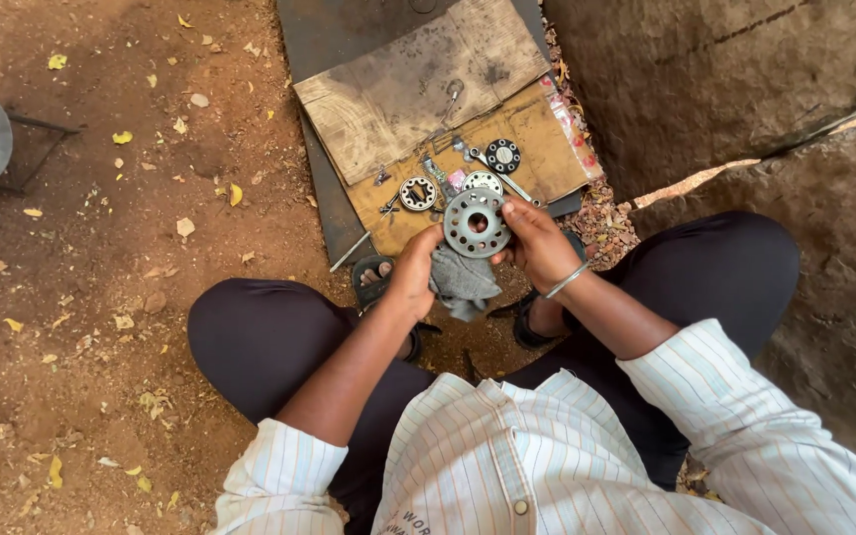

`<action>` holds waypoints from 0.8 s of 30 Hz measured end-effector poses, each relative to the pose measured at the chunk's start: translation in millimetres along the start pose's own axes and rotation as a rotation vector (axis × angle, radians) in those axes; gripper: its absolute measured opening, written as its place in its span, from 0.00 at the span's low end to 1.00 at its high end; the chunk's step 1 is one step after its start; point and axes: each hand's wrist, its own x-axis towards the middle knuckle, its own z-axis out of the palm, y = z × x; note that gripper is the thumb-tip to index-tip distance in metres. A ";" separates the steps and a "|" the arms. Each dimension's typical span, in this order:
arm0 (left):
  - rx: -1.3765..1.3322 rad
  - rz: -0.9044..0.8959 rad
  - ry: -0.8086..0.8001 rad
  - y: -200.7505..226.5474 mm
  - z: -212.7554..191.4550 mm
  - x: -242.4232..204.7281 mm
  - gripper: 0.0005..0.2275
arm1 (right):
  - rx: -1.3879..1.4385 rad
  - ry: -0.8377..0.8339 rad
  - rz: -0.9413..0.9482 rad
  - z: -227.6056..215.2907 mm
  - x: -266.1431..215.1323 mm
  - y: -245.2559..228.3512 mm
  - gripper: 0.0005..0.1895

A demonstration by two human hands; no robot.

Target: Cleaning and inspecting the components of a motorcycle clutch assembly.

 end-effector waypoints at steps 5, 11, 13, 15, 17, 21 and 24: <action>0.134 0.229 0.012 -4.1 2.2 -3.6 0.11 | -0.013 -0.004 -0.021 11.5 -6.5 2.9 0.20; 0.063 0.319 0.066 4.6 10.9 -7.6 0.09 | -0.124 0.119 0.044 6.1 -2.9 29.8 0.35; 0.050 0.329 0.130 1.0 12.0 -1.1 0.09 | -0.127 0.085 0.146 26.6 -14.3 26.1 0.35; 0.037 0.334 0.195 0.7 13.4 0.2 0.09 | -0.127 0.053 0.253 39.1 -20.6 31.4 0.38; -0.063 0.397 0.122 3.3 17.3 -2.5 0.10 | -0.005 -0.106 0.257 41.9 -21.1 43.2 0.39; -0.124 0.410 0.119 2.7 9.9 4.0 0.10 | -0.212 -0.132 0.057 20.6 -10.4 29.2 0.37; -0.044 0.488 0.294 3.7 -13.1 20.7 0.11 | -0.895 -0.139 -0.015 12.4 -19.8 -24.1 0.37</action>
